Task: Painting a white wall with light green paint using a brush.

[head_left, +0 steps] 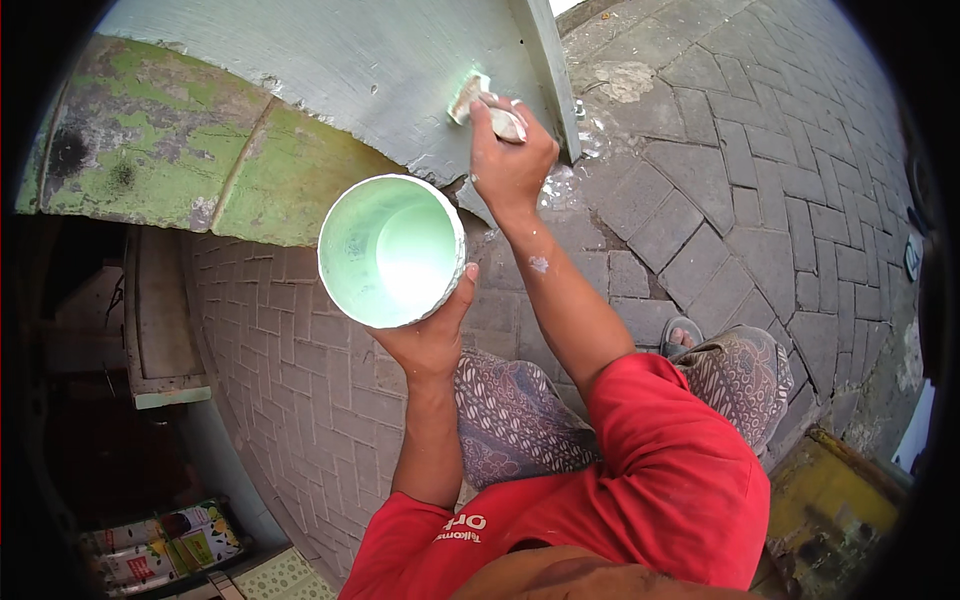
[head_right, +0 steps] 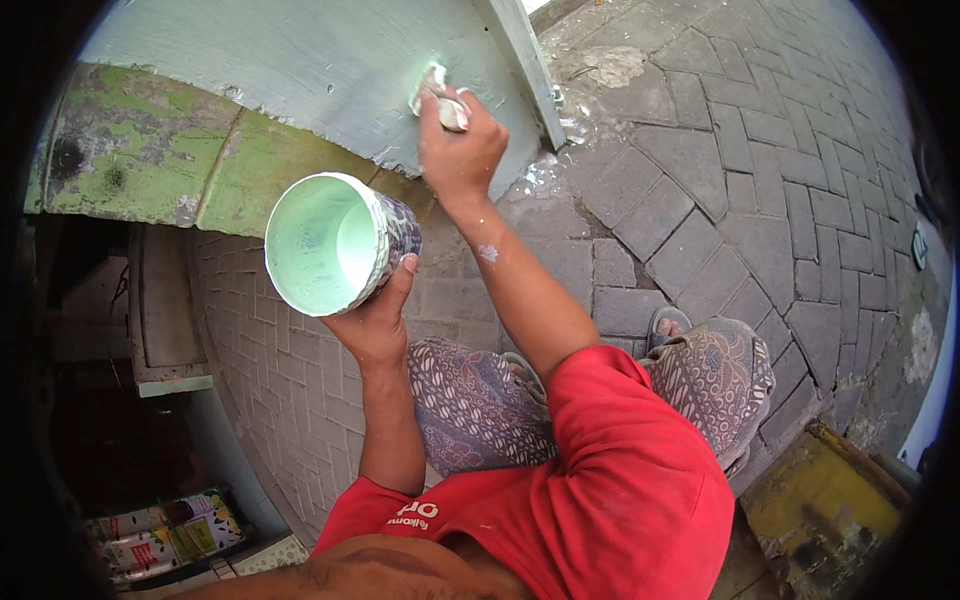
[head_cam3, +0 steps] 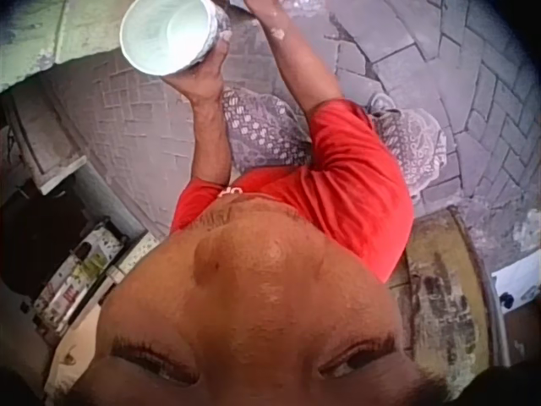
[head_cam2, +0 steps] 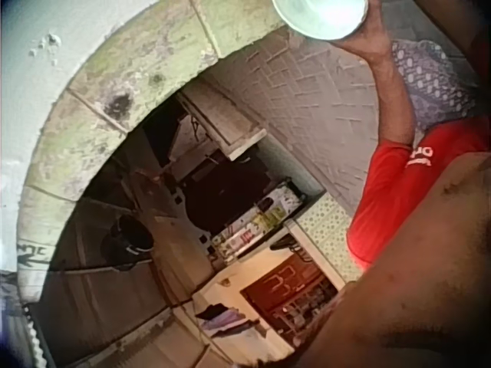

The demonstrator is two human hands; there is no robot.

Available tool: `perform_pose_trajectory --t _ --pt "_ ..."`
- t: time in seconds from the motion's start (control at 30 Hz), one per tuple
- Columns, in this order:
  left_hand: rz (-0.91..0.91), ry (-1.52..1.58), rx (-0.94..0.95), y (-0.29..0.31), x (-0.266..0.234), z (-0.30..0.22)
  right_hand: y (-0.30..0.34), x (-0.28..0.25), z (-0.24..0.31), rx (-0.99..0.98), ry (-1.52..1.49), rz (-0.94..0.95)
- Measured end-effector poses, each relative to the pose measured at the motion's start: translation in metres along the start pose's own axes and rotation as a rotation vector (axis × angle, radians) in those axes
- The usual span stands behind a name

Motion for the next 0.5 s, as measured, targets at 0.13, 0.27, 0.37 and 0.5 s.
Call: perform_pose_trajectory --t 0.13,0.27,0.37,0.5 --pt "0.034 -0.088 0.033 -0.001 0.004 0.008 -0.044 0.022 0.061 0.133 -0.477 0.082" --pt "0.024 -0.057 -0.009 -0.002 0.004 0.014 -0.039 0.019 0.012 0.318 -0.830 0.134" --pt "0.057 -0.088 0.025 -0.004 0.008 0.012 0.011 -0.006 -0.090 0.679 -0.788 0.049" --pt "0.030 -0.073 0.019 -0.003 0.012 0.008 0.067 -0.085 -0.220 0.819 -0.351 -0.096"
Point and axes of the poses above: each hand's wrist, its own y-axis away from the middle knuckle, its own x-axis out of the palm, z = x × y, the point moved 4 cm from there along -y, towards the middle knuckle, and after that the axes turned 4 degrees about -z, right-handed, at the moved point
